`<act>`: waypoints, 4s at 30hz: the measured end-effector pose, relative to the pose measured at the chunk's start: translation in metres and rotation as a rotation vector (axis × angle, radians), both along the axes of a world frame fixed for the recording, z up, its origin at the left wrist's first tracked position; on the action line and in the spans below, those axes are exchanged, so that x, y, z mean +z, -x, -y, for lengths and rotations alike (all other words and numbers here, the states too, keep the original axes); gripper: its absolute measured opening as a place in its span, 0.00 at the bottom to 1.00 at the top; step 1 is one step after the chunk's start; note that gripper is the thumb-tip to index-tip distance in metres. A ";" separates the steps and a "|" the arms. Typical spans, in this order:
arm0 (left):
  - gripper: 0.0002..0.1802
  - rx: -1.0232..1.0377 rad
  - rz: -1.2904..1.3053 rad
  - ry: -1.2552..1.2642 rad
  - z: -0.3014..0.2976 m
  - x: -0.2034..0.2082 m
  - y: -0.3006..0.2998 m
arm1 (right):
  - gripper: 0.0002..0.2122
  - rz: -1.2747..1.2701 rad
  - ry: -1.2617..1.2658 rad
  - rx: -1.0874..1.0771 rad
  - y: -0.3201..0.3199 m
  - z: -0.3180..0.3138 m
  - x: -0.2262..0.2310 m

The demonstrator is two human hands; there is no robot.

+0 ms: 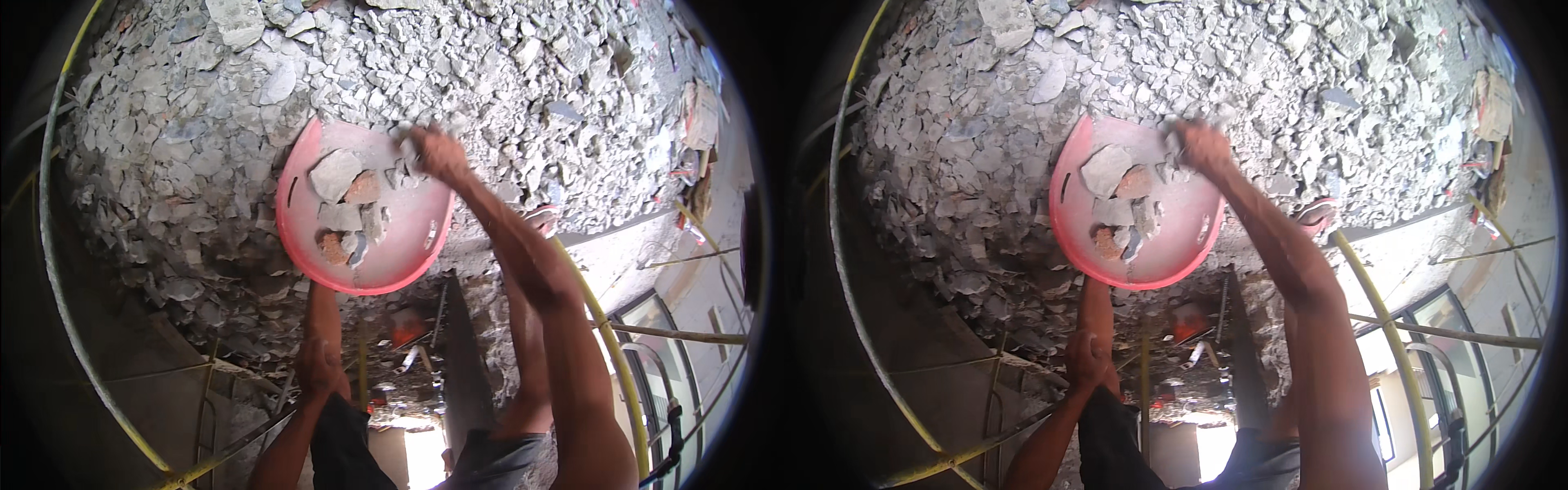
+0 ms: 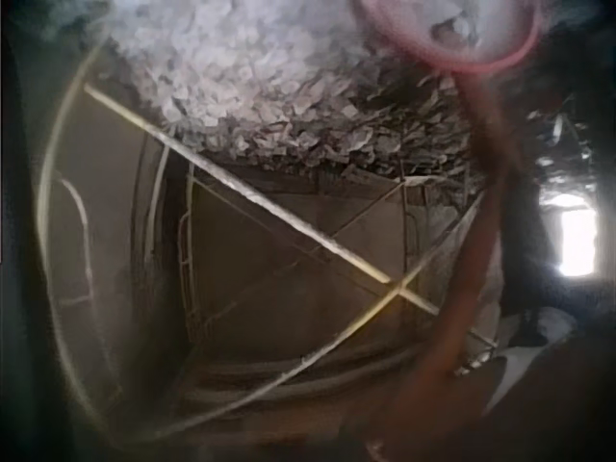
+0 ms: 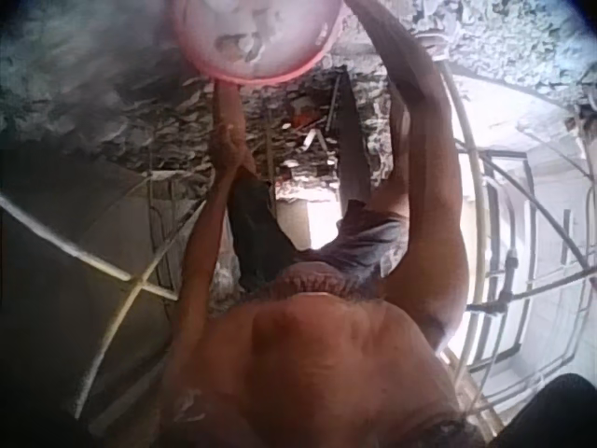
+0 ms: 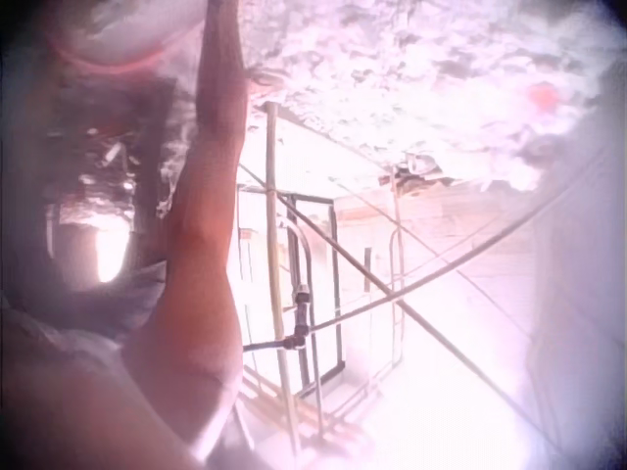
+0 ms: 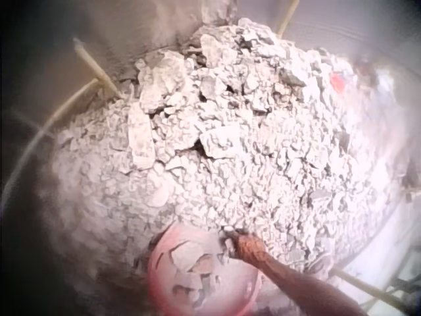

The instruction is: The person collects fragments of rock and concrete by hand into a red container, then carries the container through a construction site and empties the debris into a pile.

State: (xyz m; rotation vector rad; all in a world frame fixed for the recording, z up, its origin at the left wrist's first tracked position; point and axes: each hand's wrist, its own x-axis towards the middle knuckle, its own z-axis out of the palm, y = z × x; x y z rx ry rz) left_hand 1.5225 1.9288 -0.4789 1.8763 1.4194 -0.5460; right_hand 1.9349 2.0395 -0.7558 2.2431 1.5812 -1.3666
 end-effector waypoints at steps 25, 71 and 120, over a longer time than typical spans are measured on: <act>0.15 0.155 0.083 -0.040 -0.026 0.007 0.074 | 0.16 0.072 -0.225 -0.003 0.209 -0.171 -0.032; 0.09 -0.148 -0.261 0.178 0.040 -0.001 -0.044 | 0.47 0.352 0.319 -0.330 -0.180 0.233 0.013; 0.08 -0.206 -0.138 0.091 0.072 -0.021 -0.034 | 0.36 0.426 -0.127 -0.466 -0.138 0.220 -0.040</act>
